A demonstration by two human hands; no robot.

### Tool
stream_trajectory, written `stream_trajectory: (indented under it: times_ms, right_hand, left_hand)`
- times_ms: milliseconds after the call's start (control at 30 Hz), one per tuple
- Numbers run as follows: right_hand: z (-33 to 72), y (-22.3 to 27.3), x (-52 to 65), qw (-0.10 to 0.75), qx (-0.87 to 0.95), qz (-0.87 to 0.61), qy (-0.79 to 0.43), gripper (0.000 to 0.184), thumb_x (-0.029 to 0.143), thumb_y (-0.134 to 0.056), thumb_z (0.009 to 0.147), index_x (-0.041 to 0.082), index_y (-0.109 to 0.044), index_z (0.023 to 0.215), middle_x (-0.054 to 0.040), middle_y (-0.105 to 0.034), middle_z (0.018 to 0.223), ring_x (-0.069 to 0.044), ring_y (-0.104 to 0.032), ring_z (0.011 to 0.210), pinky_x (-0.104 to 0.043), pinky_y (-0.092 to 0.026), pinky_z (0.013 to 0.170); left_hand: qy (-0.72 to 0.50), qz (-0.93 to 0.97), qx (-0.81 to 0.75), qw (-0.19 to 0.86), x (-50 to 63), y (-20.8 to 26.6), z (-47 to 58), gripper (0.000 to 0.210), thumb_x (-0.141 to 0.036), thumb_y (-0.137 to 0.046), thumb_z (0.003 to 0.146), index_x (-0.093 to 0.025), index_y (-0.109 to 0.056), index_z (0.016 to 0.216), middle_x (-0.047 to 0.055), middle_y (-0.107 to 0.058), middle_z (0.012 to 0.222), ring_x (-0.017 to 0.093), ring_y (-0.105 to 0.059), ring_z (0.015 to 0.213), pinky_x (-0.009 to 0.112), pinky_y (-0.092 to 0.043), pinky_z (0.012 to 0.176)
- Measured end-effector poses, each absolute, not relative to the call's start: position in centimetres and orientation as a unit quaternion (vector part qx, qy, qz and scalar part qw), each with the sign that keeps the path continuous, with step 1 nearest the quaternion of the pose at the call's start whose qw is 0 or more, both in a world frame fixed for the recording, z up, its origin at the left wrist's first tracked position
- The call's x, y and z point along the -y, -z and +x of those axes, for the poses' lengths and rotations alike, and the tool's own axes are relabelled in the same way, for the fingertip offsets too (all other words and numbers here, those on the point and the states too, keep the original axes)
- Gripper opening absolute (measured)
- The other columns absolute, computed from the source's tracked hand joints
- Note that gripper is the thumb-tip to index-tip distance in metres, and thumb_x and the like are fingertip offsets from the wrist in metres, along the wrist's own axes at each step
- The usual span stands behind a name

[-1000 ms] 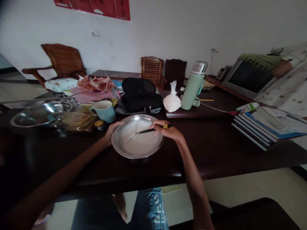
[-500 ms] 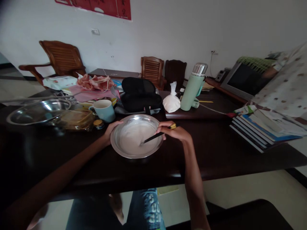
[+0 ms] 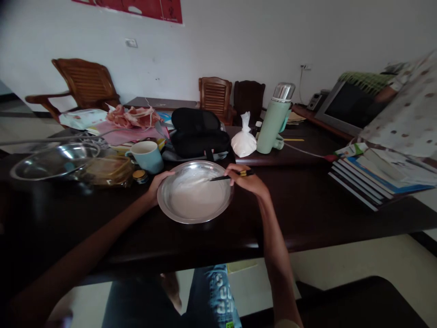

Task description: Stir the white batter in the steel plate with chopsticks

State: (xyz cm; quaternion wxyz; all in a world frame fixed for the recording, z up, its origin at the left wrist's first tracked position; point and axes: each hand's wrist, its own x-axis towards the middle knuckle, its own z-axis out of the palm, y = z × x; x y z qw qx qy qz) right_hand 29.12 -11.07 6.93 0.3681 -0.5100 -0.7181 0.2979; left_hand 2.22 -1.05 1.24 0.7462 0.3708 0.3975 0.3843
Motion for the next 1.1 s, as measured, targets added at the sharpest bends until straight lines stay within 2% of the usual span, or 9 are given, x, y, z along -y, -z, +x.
stream_trajectory:
  times_ms: [100,233,400,533,700,800,867,1000,1100]
  right_hand:
    - [29.3,-7.1,11.3,0.343,0.721,-0.484,-0.358,0.022,0.034,-0.052,0.088,0.018,-0.064,0.078,-0.0028,-0.07,0.084,-0.011,-0.057,0.053,-0.028,-0.048,0.061]
    - [28.8,-7.2,11.3,0.326,0.741,-0.451,-0.375,0.022,0.034,-0.051,0.088,0.018,-0.065,0.082,-0.0039,-0.07,0.084,-0.016,-0.064,0.071,-0.031,-0.05,0.072]
    - [29.5,-7.2,11.5,0.34,0.721,-0.483,-0.361,0.021,0.033,-0.053,0.088,0.018,-0.065,0.079,-0.0027,-0.07,0.082,-0.011,-0.058,0.055,-0.028,-0.049,0.061]
    - [29.0,-7.0,11.3,0.332,0.742,-0.448,-0.373,0.021,0.033,-0.052,0.088,0.018,-0.066,0.083,-0.0048,-0.071,0.091,-0.016,-0.066,0.077,-0.029,-0.052,0.071]
    - [29.3,-7.2,11.5,0.349,0.72,-0.487,-0.351,0.022,0.034,-0.053,0.087,0.018,-0.064,0.079,-0.0035,-0.072,0.086,-0.011,-0.06,0.057,-0.027,-0.05,0.064]
    - [28.9,-7.2,11.5,0.314,0.738,-0.442,-0.402,0.021,0.035,-0.054,0.087,0.019,-0.065,0.079,-0.0035,-0.072,0.086,-0.016,-0.065,0.072,-0.029,-0.052,0.068]
    - [28.9,-7.1,11.3,0.322,0.743,-0.456,-0.368,0.021,0.034,-0.052,0.087,0.019,-0.066,0.081,-0.0027,-0.072,0.085,-0.017,-0.066,0.079,-0.03,-0.051,0.073]
    - [30.0,-7.2,11.4,0.365,0.71,-0.532,-0.282,0.023,0.034,-0.051,0.088,0.018,-0.066,0.079,-0.0016,-0.07,0.074,-0.013,-0.062,0.06,-0.028,-0.048,0.066]
    - [29.5,-7.3,11.6,0.32,0.736,-0.482,-0.352,0.023,0.035,-0.052,0.087,0.017,-0.065,0.08,-0.0034,-0.071,0.081,-0.013,-0.062,0.059,-0.029,-0.049,0.067]
  left_hand:
    - [-0.377,0.37,-0.406,0.746,1.0,-1.1,2.2,0.02,-0.027,-0.057,0.072,-0.015,-0.07,0.081,0.002,-0.068,0.06,0.018,-0.061,0.056,0.028,-0.048,0.059]
    - [-0.383,0.361,-0.422,0.738,1.1,-1.4,2.3,0.019,-0.024,-0.055,0.073,-0.016,-0.07,0.08,0.001,-0.067,0.057,0.018,-0.06,0.055,0.027,-0.046,0.059]
    - [-0.378,0.36,-0.421,0.742,1.4,-1.8,2.4,0.02,-0.024,-0.051,0.077,-0.014,-0.069,0.077,0.001,-0.067,0.056,0.018,-0.059,0.053,0.028,-0.047,0.059]
    - [-0.379,0.363,-0.407,0.748,1.4,-1.7,2.3,0.021,-0.022,-0.051,0.076,-0.014,-0.069,0.084,0.001,-0.068,0.058,0.018,-0.059,0.055,0.028,-0.047,0.06]
    - [-0.386,0.366,-0.405,0.744,1.3,-1.6,2.3,0.024,-0.024,-0.053,0.075,-0.015,-0.07,0.089,0.001,-0.068,0.059,0.019,-0.06,0.058,0.029,-0.047,0.06]
    - [-0.382,0.365,-0.405,0.746,1.3,-1.7,2.3,0.024,-0.022,-0.052,0.076,-0.016,-0.071,0.089,0.0,-0.068,0.057,0.019,-0.06,0.058,0.029,-0.047,0.059]
    - [-0.384,0.363,-0.401,0.748,1.3,-1.6,2.4,0.023,-0.022,-0.051,0.076,-0.016,-0.071,0.086,0.001,-0.068,0.058,0.018,-0.06,0.057,0.028,-0.048,0.059]
    - [-0.379,0.361,-0.404,0.75,1.2,-1.5,2.4,0.022,-0.023,-0.05,0.077,-0.017,-0.07,0.078,0.002,-0.068,0.058,0.018,-0.06,0.055,0.027,-0.048,0.058]
    - [-0.376,0.362,-0.413,0.747,1.2,-1.4,2.3,0.02,-0.024,-0.052,0.076,-0.015,-0.07,0.078,0.002,-0.068,0.058,0.018,-0.06,0.054,0.027,-0.048,0.057]
